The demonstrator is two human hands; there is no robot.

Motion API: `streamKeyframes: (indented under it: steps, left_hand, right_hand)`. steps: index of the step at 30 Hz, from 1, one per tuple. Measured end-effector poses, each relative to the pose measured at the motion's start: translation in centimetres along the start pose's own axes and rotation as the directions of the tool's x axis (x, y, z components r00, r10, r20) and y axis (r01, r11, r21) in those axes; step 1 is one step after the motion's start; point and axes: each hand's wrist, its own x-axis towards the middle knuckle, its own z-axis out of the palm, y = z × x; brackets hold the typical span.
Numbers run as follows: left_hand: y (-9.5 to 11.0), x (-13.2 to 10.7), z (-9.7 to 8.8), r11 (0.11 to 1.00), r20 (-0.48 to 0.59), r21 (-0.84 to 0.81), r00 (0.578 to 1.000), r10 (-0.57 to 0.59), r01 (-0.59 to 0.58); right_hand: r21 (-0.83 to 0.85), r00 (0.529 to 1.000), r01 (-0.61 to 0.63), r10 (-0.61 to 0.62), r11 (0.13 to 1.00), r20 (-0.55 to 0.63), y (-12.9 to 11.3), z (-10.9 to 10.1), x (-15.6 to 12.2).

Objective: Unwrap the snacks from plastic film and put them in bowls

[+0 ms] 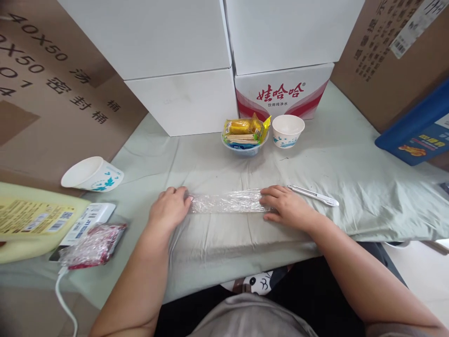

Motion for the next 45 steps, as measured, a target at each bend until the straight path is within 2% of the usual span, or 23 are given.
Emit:
streamKeyframes:
  steps: [2, 4, 6, 8, 9, 12, 14, 16, 17, 18, 19, 20, 21, 22, 24, 25, 26, 28, 31, 36, 39, 42, 45]
  left_hand:
    - [0.4, -0.4, -0.1, 0.998, -0.151, -0.050, 0.988, 0.040, -0.048]
    - [2.3, -1.9, 0.0, 0.956, -0.309, -0.180, 0.936, 0.170, -0.233]
    - [5.1, -4.0, 0.2, 0.780, -0.407, -0.325, 0.824, 0.395, -0.535]
    - [7.9, -6.1, 0.8, 0.551, -0.438, -0.361, 0.659, 0.612, -0.752]
    - [9.0, -7.0, 1.2, 0.497, -0.439, -0.358, 0.612, 0.658, -0.791]
    - [10.7, -8.3, 2.5, 0.499, -0.417, -0.286, 0.575, 0.704, -0.818]
    - [10.8, -8.5, 2.9, 0.436, -0.429, -0.263, 0.509, 0.746, -0.861]
    - [10.7, -8.7, 2.8, 0.267, -0.478, -0.327, 0.402, 0.781, -0.906]
    - [10.7, -8.7, 2.5, 0.169, -0.511, -0.387, 0.363, 0.779, -0.907]
    - [10.6, -8.8, 2.2, 0.081, -0.543, -0.457, 0.349, 0.764, -0.886]
    - [10.5, -8.8, 1.8, 0.016, -0.562, -0.531, 0.367, 0.741, -0.847]
    - [10.3, -8.7, 1.5, -0.015, -0.564, -0.607, 0.417, 0.713, -0.795]
    - [10.1, -8.4, 1.3, -0.004, -0.542, -0.682, 0.501, 0.674, -0.732]
    - [9.7, -8.0, 1.1, 0.050, -0.494, -0.751, 0.611, 0.619, -0.658]
    - [8.9, -6.6, 1.1, 0.253, -0.355, -0.832, 0.823, 0.443, -0.494]
    - [8.4, -5.8, 1.3, 0.371, -0.293, -0.830, 0.892, 0.344, -0.416]
    - [7.9, -4.9, 1.5, 0.482, -0.248, -0.803, 0.932, 0.265, -0.351]
    - [7.1, -3.3, 2.0, 0.654, -0.198, -0.703, 0.960, 0.198, -0.280]
    - [6.6, -1.9, 2.6, 0.777, -0.154, -0.579, 0.969, 0.193, -0.247]
    - [7.3, -1.9, 3.1, 0.836, -0.200, -0.476, 0.959, 0.201, -0.274]
    - [7.6, -2.0, 3.5, 0.866, -0.222, -0.412, 0.953, 0.207, -0.284]
    - [7.6, -1.9, 3.8, 0.882, -0.219, -0.396, 0.959, 0.180, -0.256]
    - [7.4, -1.7, 3.9, 0.886, -0.246, -0.417, 0.964, 0.103, -0.201]
  right_hand:
    - [0.009, 0.999, 0.019, -0.018, 1.000, -0.040, -0.1, -0.2, 0.0]
    - [-0.004, 0.997, 0.046, -0.046, 0.999, -0.070, -0.9, -0.4, 0.1]
    - [-0.005, 0.995, 0.060, -0.060, 0.998, -0.080, -2.3, -0.7, 0.2]
    - [0.068, 0.995, 0.084, -0.080, 0.994, -0.056, -3.8, -1.2, 0.0]
    - [0.140, 0.995, 0.098, -0.095, 0.985, -0.026, -4.4, -1.5, -0.2]
    - [0.380, 0.992, 0.093, -0.116, 0.920, 0.040, -4.9, -2.1, -0.5]
    - [0.440, 0.997, 0.062, -0.072, 0.896, 0.005, -4.4, -2.2, -0.5]
    - [0.426, 0.996, 0.084, -0.070, 0.901, -0.049, -4.0, -1.9, -0.1]
    - [0.414, 0.993, 0.115, -0.103, 0.903, -0.052, -3.9, -1.6, 0.1]
    - [0.406, 0.988, 0.153, -0.152, 0.901, -0.035, -3.9, -1.3, 0.2]
    - [0.398, 0.979, 0.188, -0.205, 0.898, 0.000, -4.1, -0.8, 0.4]
    - [0.385, 0.971, 0.207, -0.238, 0.899, 0.034, -4.3, -0.4, 0.5]
    - [0.364, 0.966, 0.212, -0.251, 0.907, 0.063, -4.5, 0.0, 0.6]
    - [0.337, 0.964, 0.212, -0.254, 0.917, 0.084, -4.7, 0.3, 0.7]
    - [0.296, 0.962, 0.212, -0.251, 0.931, 0.103, -5.0, 0.7, 0.7]
    - [0.293, 0.963, 0.210, -0.250, 0.933, 0.104, -5.1, 0.8, 0.7]
    - [0.303, 0.963, 0.206, -0.247, 0.931, 0.105, -5.1, 0.8, 0.7]
    - [0.337, 0.969, 0.183, -0.228, 0.924, 0.099, -5.1, 0.7, 0.9]
    - [0.377, 0.981, 0.146, -0.184, 0.915, 0.066, -5.0, 1.0, 1.1]
    - [0.374, 0.993, 0.099, -0.114, 0.922, 0.018, -4.8, 1.7, 1.0]
    - [0.254, 0.989, 0.052, -0.014, 0.966, -0.149, -5.0, 1.8, 0.5]
    - [0.044, 0.962, 0.166, -0.152, 0.985, -0.227, -5.6, 2.0, 0.4]
    - [-0.015, 0.961, 0.262, -0.262, 0.965, -0.086, -6.2, 2.8, 0.8]
